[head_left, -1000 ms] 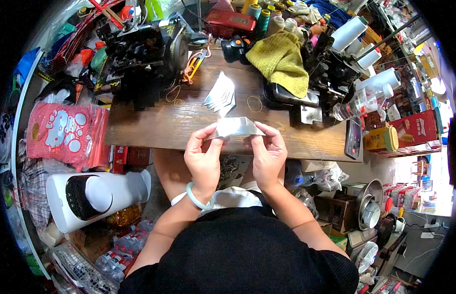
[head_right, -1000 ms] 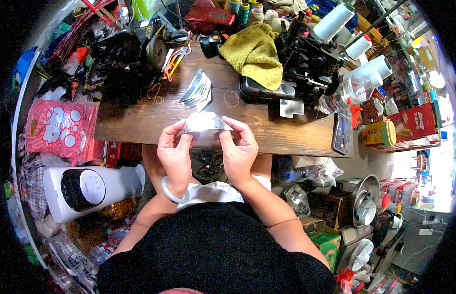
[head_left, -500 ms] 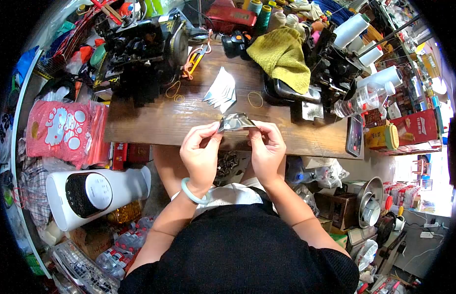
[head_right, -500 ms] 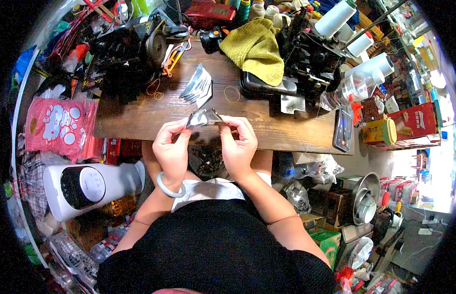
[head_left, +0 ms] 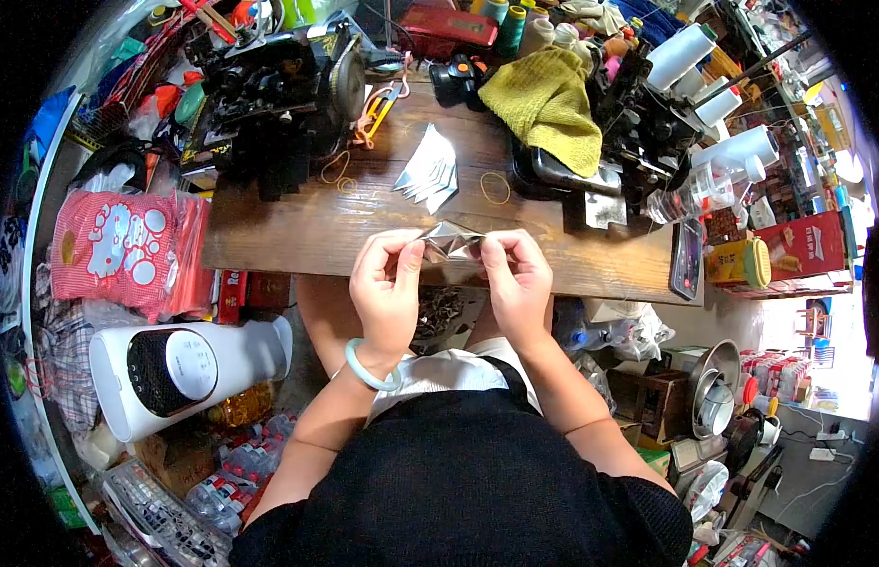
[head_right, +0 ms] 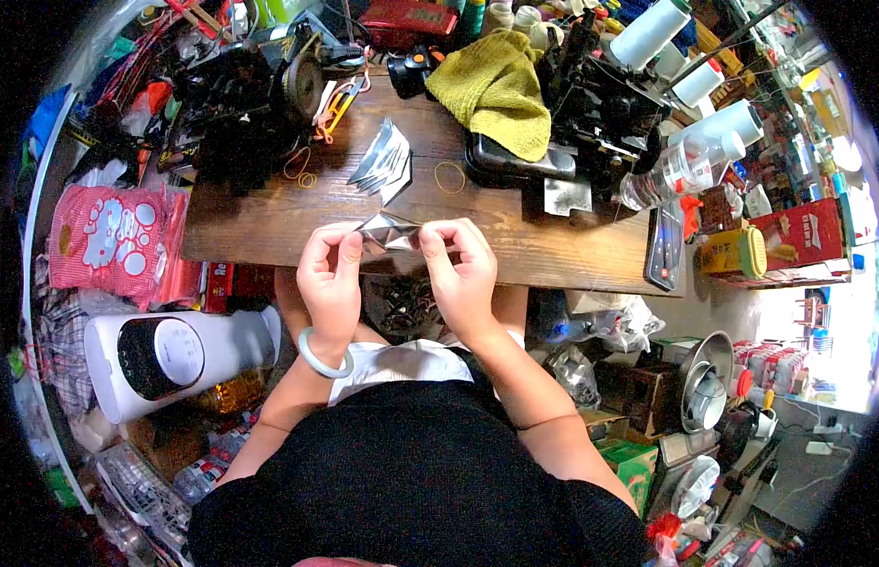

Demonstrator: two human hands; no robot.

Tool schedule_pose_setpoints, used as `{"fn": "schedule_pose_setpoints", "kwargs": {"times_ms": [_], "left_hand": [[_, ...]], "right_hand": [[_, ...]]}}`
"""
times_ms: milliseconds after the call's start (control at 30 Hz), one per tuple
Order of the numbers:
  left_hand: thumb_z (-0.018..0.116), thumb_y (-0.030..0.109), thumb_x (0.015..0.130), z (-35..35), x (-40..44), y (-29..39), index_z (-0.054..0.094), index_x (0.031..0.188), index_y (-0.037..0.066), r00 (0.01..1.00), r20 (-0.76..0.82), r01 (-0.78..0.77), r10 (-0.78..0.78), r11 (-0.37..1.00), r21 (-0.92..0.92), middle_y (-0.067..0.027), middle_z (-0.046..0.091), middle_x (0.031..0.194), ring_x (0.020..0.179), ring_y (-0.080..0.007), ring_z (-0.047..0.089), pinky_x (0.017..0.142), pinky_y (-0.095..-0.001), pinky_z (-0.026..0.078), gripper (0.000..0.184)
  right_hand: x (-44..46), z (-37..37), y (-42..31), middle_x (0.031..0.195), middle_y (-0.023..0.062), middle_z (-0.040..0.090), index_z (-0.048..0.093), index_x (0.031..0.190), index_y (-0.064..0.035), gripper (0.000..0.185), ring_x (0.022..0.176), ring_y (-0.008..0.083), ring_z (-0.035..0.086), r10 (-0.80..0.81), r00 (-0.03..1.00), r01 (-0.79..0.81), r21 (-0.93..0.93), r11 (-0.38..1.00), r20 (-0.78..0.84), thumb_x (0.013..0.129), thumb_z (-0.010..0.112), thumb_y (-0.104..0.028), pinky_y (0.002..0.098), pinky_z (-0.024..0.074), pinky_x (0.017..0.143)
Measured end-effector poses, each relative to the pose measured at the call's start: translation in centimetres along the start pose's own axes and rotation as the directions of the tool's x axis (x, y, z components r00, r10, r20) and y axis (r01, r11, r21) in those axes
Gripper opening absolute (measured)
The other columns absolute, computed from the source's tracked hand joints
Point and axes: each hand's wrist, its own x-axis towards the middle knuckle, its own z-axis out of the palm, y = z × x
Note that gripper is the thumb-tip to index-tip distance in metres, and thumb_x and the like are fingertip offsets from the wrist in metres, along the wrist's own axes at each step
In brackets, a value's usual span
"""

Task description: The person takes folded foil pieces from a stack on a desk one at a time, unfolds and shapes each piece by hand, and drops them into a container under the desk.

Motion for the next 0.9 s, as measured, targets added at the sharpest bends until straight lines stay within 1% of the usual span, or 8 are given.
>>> {"fn": "schedule_pose_setpoints", "kwargs": {"times_ms": [100,233,333,400,500,733,833,900], "left_hand": [[0.067,0.002,0.087,-0.6,0.7,0.7,0.069,0.101,0.001,0.974,0.030,-0.226,0.227,0.933,0.280,-0.0091,0.064,0.093,0.083,-0.0162,0.061,0.075,-0.0259,0.049,0.014],[0.071,0.003,0.084,-1.5,0.6,1.2,0.068,0.111,0.002,0.966,0.168,-0.246,0.198,0.903,0.353,-0.0075,0.061,0.098,0.083,-0.0124,0.059,0.066,-0.0225,0.050,0.027],[0.073,0.008,0.085,-0.8,0.8,1.4,0.061,0.121,0.001,0.969,0.059,-0.246,0.239,0.952,0.181,-0.0055,0.060,0.101,0.082,-0.0108,0.058,0.068,-0.0225,0.050,0.039],[0.074,0.013,0.085,-0.4,-0.3,1.3,0.056,0.122,-0.001,0.998,-0.056,-0.033,0.034,0.999,0.008,-0.0046,0.059,0.106,0.083,-0.0093,0.057,0.070,-0.0212,0.050,0.043],[0.074,0.019,0.087,-0.1,-1.7,0.9,0.058,0.101,0.000,0.957,0.200,0.238,-0.210,0.962,-0.130,-0.0017,0.061,0.091,0.078,-0.0079,0.057,0.068,-0.0203,0.047,0.028],[0.068,0.015,0.091,0.5,-1.5,0.8,0.064,0.088,-0.002,0.968,0.210,0.165,-0.140,0.980,-0.110,-0.0031,0.058,0.082,0.070,-0.0079,0.055,0.063,-0.0224,0.045,0.018],[0.067,0.012,0.090,-0.2,-1.1,1.6,0.063,0.085,-0.003,0.936,0.325,0.166,-0.132,0.983,-0.079,-0.0044,0.054,0.075,0.066,-0.0121,0.054,0.060,-0.0252,0.043,0.016],[0.067,0.012,0.089,-1.0,-0.7,1.2,0.063,0.084,-0.003,0.933,0.351,0.089,-0.078,0.996,-0.014,-0.0058,0.054,0.074,0.064,-0.0131,0.053,0.059,-0.0260,0.043,0.016]], "right_hand": [[0.7,0.1,-2.4,0.089,0.0058,0.062,0.066,0.098,-0.0018,0.017,0.075,0.0137,0.057,-0.105,0.994,0.104,-0.108,0.989,-0.004,0.085,0.072,-0.010,0.0273,0.0489,0.068],[1.7,-1.2,-2.4,0.087,0.0075,0.062,0.070,0.097,-0.0059,0.022,0.078,0.0179,0.060,-0.379,0.908,0.418,-0.457,0.785,0.179,0.077,0.077,-0.009,0.0293,0.0498,0.065],[1.3,-0.8,-2.7,0.083,0.0077,0.062,0.071,0.090,-0.0036,0.011,0.075,0.0168,0.061,-0.415,0.881,0.473,-0.468,0.747,0.228,0.079,0.075,-0.006,0.0269,0.0495,0.063],[0.6,-0.4,-2.6,0.089,0.0080,0.063,0.069,0.092,0.0004,0.008,0.079,0.0134,0.060,-0.160,0.984,0.170,-0.146,0.975,0.077,0.087,0.068,-0.005,0.0245,0.0487,0.068],[0.3,-0.1,-2.4,0.091,0.0081,0.063,0.068,0.094,0.0021,0.007,0.080,0.0128,0.061,-0.145,0.989,0.148,-0.082,0.986,0.042,0.089,0.066,-0.003,0.0239,0.0490,0.070],[-0.3,0.0,-2.3,0.087,0.0061,0.062,0.070,0.092,0.0017,0.008,0.071,0.0089,0.057,-0.198,0.979,0.202,-0.101,0.974,0.044,0.086,0.069,-0.004,0.0214,0.0461,0.062],[-0.4,-1.0,-1.8,0.088,0.0011,0.062,0.069,0.095,-0.0014,0.011,0.076,0.0054,0.056,0.263,0.949,-0.299,0.223,0.928,0.175,0.090,0.066,-0.011,0.0190,0.0446,0.063],[-0.3,-1.2,-2.4,0.089,0.0002,0.062,0.068,0.099,-0.0024,0.013,0.077,0.0050,0.056,0.343,0.912,-0.392,0.231,0.890,0.226,0.090,0.066,-0.012,0.0190,0.0451,0.063]]}}
